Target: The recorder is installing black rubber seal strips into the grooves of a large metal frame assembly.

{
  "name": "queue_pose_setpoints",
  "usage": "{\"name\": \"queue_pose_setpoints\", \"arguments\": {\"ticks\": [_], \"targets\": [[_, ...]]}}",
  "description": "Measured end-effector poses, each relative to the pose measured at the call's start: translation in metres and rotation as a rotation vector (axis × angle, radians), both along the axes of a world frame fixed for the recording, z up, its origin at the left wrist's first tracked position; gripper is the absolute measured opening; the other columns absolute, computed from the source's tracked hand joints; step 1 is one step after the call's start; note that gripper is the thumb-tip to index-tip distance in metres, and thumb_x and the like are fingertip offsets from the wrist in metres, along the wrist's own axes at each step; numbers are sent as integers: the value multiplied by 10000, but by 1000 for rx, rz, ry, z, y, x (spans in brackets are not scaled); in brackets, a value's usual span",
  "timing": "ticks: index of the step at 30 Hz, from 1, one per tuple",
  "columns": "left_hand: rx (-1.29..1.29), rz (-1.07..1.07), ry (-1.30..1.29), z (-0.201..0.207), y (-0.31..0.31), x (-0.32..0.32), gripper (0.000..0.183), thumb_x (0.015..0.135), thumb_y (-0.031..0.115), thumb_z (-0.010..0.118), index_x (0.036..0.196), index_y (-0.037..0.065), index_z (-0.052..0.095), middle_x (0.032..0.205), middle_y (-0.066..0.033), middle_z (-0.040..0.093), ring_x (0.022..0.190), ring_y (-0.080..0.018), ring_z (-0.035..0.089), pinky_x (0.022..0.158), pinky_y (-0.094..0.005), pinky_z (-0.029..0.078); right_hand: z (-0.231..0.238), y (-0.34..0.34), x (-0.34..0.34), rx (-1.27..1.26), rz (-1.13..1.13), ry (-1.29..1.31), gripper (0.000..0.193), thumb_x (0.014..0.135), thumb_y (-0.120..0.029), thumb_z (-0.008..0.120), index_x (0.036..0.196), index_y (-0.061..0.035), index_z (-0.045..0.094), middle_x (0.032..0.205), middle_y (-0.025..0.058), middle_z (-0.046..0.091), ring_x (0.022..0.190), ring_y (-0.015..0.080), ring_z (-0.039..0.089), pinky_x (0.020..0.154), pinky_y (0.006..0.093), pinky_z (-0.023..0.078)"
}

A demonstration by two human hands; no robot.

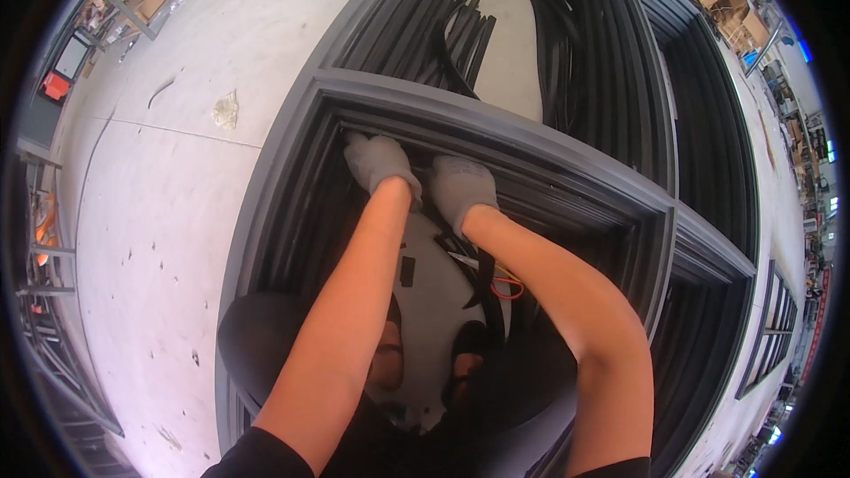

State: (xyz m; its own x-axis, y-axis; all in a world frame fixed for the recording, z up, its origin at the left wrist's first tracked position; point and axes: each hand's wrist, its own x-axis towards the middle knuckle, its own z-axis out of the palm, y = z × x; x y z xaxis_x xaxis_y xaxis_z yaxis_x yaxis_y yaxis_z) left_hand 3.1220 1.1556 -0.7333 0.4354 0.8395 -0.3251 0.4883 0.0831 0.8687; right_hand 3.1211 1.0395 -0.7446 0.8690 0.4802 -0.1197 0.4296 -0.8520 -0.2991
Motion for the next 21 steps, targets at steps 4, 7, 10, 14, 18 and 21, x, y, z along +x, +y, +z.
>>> {"name": "queue_pose_setpoints", "arguments": {"ticks": [4,7,10,14,18,21], "targets": [[-104,-3,-71,6,2,-7,413,921,50,395,1315,-14,497,1234,-264,568,1100,-402,606,892,-423,507,-12,3,1,12,-13,-21,243,917,-230,517,926,-64,694,974,195,691,938,355,666,810,437,520],[22,-64,0,-35,3,-2,470,923,79,390,1384,7,446,1284,-241,551,1145,-365,590,947,-425,469,-10,4,4,12,14,24,238,897,-253,549,973,-62,669,981,195,687,958,359,654,834,439,506],[206,15,-71,-58,-25,1,510,920,118,393,1421,27,415,1326,-210,548,1204,-336,560,1032,-400,404,-1,0,2,-51,57,43,255,862,-252,593,1026,-61,636,987,193,682,976,361,644,848,441,496],[106,-161,-52,-44,-19,1,478,875,33,477,1328,-113,432,1306,-302,526,1183,-397,560,982,-413,462,-6,-8,4,-45,42,30,251,818,-196,633,1026,-58,620,989,193,681,972,359,648,842,436,500],[417,-573,443,-67,-11,-1,448,933,150,416,1349,-3,483,1287,-200,564,1179,-321,567,993,-363,436,-2,0,1,-69,79,46,265,820,-197,633,1046,-60,616,979,190,680,980,357,645,845,434,501],[246,-240,77,-55,-39,-6,389,891,112,455,1223,-67,550,1157,-253,592,1059,-369,597,917,-400,477,-7,-8,4,-90,71,51,304,808,-192,651,1083,-69,610,985,183,679,982,359,642,852,431,501]]}}
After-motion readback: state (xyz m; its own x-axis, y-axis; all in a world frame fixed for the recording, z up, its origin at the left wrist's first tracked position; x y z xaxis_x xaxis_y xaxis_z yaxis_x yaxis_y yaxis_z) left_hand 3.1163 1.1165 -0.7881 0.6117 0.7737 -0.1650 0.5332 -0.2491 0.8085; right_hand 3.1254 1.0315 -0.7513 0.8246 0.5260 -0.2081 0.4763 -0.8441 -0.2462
